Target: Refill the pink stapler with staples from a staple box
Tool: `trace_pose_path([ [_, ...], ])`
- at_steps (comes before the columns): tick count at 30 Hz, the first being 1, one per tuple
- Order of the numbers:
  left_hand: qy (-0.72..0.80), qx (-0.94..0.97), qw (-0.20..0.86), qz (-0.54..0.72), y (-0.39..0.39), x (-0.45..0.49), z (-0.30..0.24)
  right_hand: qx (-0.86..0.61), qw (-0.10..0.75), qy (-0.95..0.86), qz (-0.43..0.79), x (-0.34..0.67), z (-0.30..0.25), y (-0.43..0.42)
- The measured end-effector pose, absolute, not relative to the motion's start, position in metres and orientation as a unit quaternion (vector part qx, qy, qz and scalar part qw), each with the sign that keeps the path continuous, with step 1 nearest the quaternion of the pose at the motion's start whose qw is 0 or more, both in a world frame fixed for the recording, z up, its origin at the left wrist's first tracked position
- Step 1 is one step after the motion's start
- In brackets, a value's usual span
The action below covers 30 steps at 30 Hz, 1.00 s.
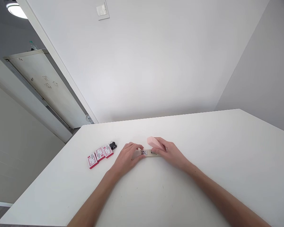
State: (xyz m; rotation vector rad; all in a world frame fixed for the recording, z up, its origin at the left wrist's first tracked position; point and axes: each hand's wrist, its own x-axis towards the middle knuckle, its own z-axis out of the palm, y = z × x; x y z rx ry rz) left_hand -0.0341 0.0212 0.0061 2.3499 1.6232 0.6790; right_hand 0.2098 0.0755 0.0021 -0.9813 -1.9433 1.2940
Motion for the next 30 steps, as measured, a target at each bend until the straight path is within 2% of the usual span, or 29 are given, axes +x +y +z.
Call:
trace_pose_path([
  [6,0.58,0.775,0.061,0.244,0.024,-0.041,0.0,-0.353,0.308,-0.748,0.47,0.213,-0.004,0.079],
  [17,0.683,0.679,-0.087,0.257,0.03,-0.053,-0.012,-0.434,0.324,-0.77,0.337,0.217,-0.02,0.087],
  [23,0.702,0.666,-0.078,0.24,0.026,-0.054,-0.006,-0.49,0.327,-0.772,0.239,0.218,-0.022,0.09],
  [30,0.684,0.685,-0.074,0.239,0.026,-0.052,-0.006,-0.49,0.342,-0.752,0.278,0.219,-0.025,0.092],
])
